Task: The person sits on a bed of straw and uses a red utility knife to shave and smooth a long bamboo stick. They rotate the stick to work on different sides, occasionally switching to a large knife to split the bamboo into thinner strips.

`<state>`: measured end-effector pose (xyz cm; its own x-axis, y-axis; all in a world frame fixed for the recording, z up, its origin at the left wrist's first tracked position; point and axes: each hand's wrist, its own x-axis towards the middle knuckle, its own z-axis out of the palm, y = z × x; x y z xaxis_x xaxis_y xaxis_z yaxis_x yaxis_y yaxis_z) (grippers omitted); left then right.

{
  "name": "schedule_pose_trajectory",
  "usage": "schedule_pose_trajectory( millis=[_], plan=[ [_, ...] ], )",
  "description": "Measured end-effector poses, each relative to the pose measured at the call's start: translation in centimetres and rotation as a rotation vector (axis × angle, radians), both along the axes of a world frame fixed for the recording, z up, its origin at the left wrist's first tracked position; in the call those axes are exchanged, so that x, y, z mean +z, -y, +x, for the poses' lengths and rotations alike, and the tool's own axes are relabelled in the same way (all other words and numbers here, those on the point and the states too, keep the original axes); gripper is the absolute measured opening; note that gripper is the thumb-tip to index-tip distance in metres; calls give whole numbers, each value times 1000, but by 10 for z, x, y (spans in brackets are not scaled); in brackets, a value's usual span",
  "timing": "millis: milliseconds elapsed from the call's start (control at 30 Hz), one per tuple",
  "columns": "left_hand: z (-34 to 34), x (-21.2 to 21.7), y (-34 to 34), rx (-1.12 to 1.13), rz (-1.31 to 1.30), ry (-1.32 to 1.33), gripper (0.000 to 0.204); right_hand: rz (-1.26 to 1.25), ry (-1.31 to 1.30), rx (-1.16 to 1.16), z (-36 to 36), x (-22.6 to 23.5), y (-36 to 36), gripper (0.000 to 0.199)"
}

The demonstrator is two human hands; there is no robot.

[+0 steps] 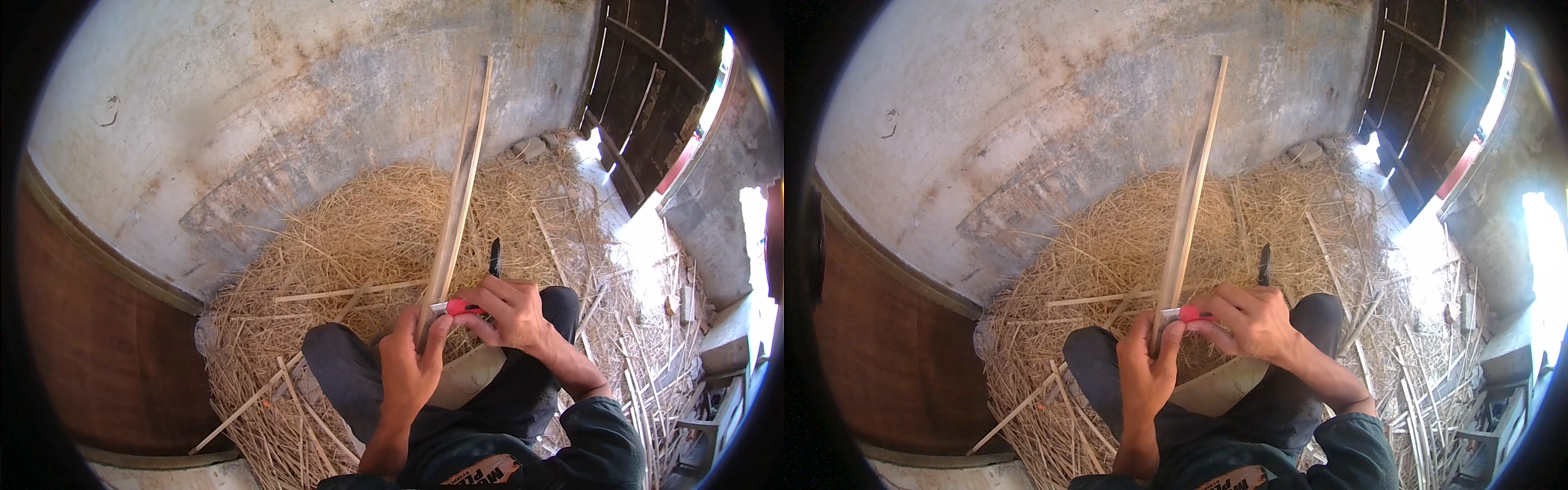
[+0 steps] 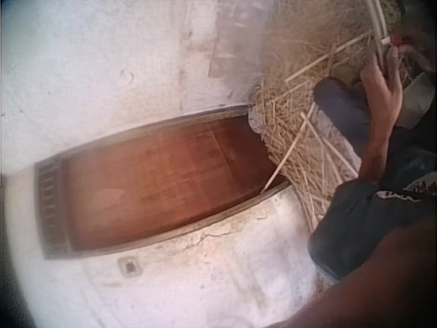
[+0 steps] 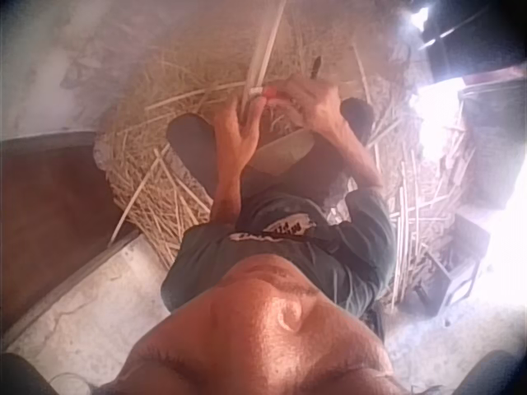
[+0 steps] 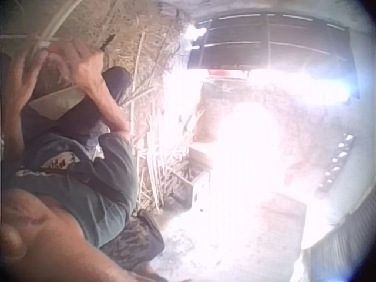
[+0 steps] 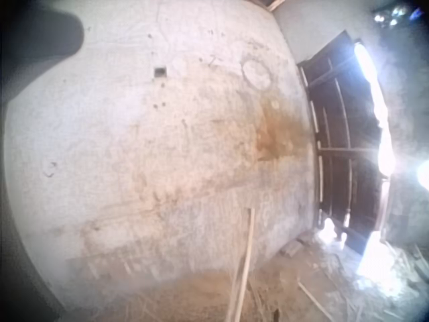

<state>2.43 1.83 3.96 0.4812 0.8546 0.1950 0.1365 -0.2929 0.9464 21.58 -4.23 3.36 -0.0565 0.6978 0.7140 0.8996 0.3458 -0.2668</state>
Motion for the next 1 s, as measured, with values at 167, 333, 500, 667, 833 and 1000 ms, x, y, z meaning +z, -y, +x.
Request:
schedule_pose_trajectory(
  millis=[167,333,500,667,833,1000],
  plan=[
    [-2,0,0,-14,-30,-41,21,18,-2,-28,3,-4,-2,30],
    [-4,-4,0,-20,-23,-44,21,33,-6,-30,4,-4,-4,30],
    [-9,-8,-1,-19,-9,-74,22,17,2,-10,6,-2,-7,30],
    [-10,-14,0,17,-6,-25,30,18,6,-5,3,-1,-9,30],
    [-16,-18,1,-4,-52,-41,29,6,24,-25,6,-4,-9,30],
    [-23,-24,6,-12,-70,-85,31,37,-48,-49,16,-8,-13,25]
  ],
)
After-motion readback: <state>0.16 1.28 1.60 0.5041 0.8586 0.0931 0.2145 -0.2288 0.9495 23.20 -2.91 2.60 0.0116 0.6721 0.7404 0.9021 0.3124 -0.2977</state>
